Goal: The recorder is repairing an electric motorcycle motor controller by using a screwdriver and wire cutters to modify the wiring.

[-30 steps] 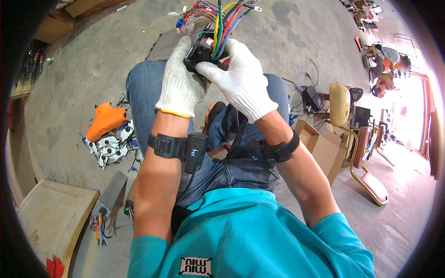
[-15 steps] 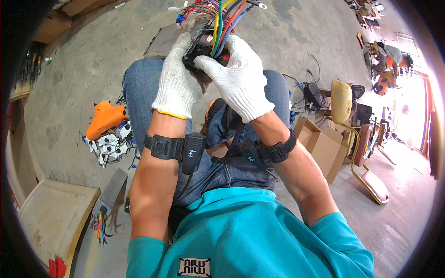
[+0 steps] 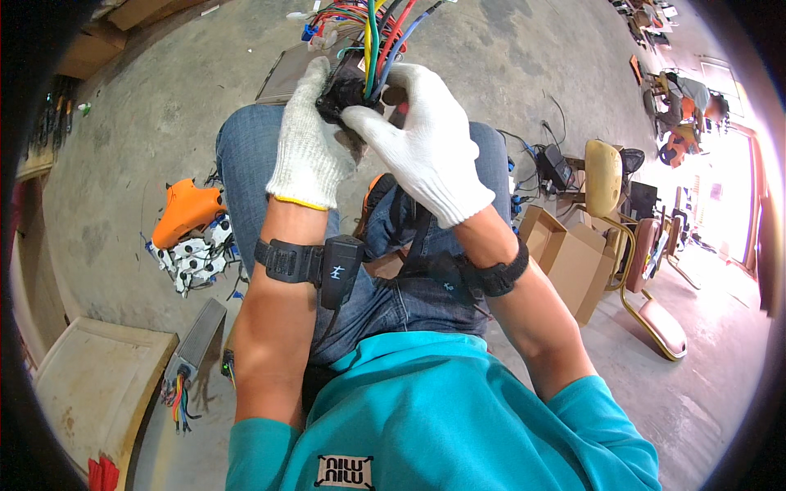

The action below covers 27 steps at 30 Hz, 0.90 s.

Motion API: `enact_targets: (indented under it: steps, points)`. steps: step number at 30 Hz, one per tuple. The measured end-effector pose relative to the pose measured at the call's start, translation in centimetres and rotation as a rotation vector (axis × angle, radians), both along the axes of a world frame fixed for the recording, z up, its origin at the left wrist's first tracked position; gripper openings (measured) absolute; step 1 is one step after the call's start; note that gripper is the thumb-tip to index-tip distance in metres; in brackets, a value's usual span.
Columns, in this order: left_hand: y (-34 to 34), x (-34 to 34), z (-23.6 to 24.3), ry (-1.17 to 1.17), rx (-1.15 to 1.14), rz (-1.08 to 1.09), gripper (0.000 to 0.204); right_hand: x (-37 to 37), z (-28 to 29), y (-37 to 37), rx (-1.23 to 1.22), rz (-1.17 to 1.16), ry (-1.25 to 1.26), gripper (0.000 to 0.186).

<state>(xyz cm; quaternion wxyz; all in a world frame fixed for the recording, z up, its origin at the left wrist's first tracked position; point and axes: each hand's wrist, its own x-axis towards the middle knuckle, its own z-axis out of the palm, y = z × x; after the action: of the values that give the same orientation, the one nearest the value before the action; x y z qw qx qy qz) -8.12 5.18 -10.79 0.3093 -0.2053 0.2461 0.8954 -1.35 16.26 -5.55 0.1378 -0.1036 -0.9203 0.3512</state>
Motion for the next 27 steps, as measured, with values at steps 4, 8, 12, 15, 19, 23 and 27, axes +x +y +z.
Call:
enact_targets:
  steps: [4,8,12,15,19,23,27]
  points:
    - [-0.8,-0.4,-0.8,-0.042,0.158,-0.108,0.044,1.9,2.6,2.0,-0.169,-0.064,-0.066,0.045]
    - [-0.5,-0.6,-0.3,-0.135,0.097,-0.086,0.046,3.4,6.2,5.6,-0.383,-0.189,-0.149,0.046]
    - [-0.3,-0.7,-0.7,-0.113,0.121,-0.045,0.049,4.8,9.2,7.9,-0.43,-0.18,-0.243,0.044]
    - [-0.5,-0.7,-0.5,-0.146,0.1,-0.068,0.05,5.8,11.4,7.4,-0.494,-0.246,-0.249,0.037]
    - [-0.4,-0.9,-1.0,-0.153,0.12,-0.068,0.049,7.1,13.5,4.6,-0.523,-0.207,-0.006,0.037]
    - [-0.3,-1.0,-0.8,-0.154,0.061,-0.027,0.047,8.6,13.2,3.9,-0.204,0.191,0.111,0.05]
    - [-0.2,-0.7,-1.1,-0.067,0.096,-0.001,0.047,7.5,12.8,3.4,0.031,0.399,0.2,0.048]
